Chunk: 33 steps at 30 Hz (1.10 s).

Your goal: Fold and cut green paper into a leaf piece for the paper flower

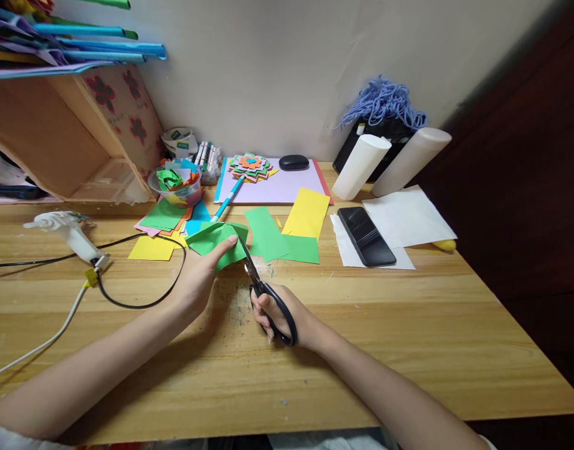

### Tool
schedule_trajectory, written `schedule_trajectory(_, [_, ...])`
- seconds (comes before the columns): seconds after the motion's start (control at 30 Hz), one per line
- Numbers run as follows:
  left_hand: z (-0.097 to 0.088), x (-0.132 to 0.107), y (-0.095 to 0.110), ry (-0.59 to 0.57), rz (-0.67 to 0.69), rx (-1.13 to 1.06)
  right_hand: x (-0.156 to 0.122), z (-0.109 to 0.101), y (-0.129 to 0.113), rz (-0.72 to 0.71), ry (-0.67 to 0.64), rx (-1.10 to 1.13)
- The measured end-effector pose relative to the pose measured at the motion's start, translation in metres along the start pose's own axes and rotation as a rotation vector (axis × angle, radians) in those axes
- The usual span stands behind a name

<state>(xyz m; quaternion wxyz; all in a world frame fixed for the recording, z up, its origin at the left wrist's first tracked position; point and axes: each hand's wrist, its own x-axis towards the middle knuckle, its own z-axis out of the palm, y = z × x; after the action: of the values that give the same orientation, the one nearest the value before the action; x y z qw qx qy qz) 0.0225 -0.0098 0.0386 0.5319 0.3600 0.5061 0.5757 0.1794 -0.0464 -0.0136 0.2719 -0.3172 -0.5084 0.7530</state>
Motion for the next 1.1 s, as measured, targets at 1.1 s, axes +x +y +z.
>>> schedule_trajectory(1.1, [0.001,-0.005,-0.002,-0.056,-0.065,-0.005,-0.002,0.003,-0.013,0.028,0.052,-0.092])
